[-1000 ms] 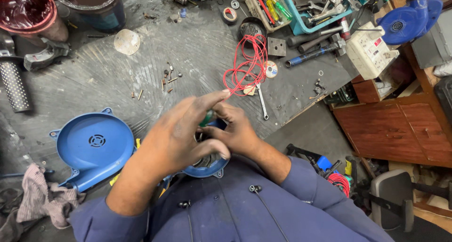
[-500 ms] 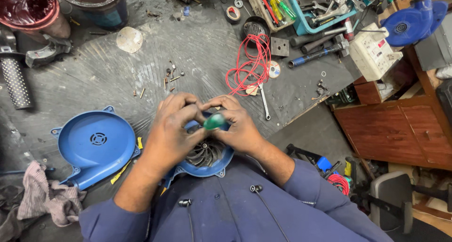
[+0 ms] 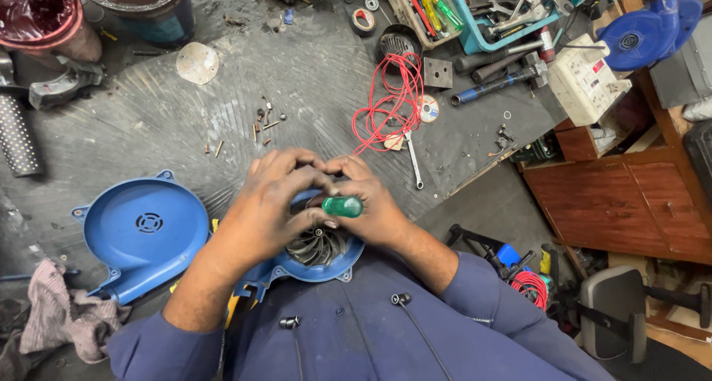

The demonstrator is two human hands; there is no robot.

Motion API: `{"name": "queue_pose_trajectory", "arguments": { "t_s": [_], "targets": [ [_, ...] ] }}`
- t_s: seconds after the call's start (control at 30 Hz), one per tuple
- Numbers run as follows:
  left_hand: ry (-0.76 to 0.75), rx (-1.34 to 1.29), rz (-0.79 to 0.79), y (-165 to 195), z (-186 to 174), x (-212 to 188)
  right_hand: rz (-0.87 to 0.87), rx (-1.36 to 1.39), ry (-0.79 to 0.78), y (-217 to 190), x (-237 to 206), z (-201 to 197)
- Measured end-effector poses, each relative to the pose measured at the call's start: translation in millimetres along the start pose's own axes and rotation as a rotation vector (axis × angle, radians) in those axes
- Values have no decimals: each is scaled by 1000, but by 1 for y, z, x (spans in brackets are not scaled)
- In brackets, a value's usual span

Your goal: The person works on a blue blower housing at a workbench, using a screwdriver and pliers to loosen and remove the metal impeller from the housing. They reposition the housing repeatedly, work around the impeller with pliers, and finally lift the impeller out of the housing and set the parts on the bench.

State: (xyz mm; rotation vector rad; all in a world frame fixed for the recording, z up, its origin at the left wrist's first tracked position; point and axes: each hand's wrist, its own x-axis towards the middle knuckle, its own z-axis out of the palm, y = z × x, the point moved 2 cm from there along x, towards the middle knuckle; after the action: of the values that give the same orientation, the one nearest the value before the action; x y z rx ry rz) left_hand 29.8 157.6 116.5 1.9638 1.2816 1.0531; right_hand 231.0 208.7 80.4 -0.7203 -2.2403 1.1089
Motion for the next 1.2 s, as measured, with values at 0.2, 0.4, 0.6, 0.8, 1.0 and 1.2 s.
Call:
{"name": "queue_pose_trajectory", "arguments": {
  "t_s": [0.2,0.4,0.6,0.8,1.0,1.2],
  "targets": [
    [16,19,19,-2,2,5,35,55,19,6,-4,4],
    [-2,-48,18,-13,7,0,-152,44,40,13,-8,5],
    [33,-5,97,-46,27,-4,-102,6,46,10,-13,2],
    [29,16,168,-90,56,-7,-40,-145,52,14,-17,5],
    [153,30,216,-103,57,-12,-37,-22,61,18,-18,5],
    [50,12,277,-95,58,-10,-36,-63,46,18,-21,6]
  ]
}}
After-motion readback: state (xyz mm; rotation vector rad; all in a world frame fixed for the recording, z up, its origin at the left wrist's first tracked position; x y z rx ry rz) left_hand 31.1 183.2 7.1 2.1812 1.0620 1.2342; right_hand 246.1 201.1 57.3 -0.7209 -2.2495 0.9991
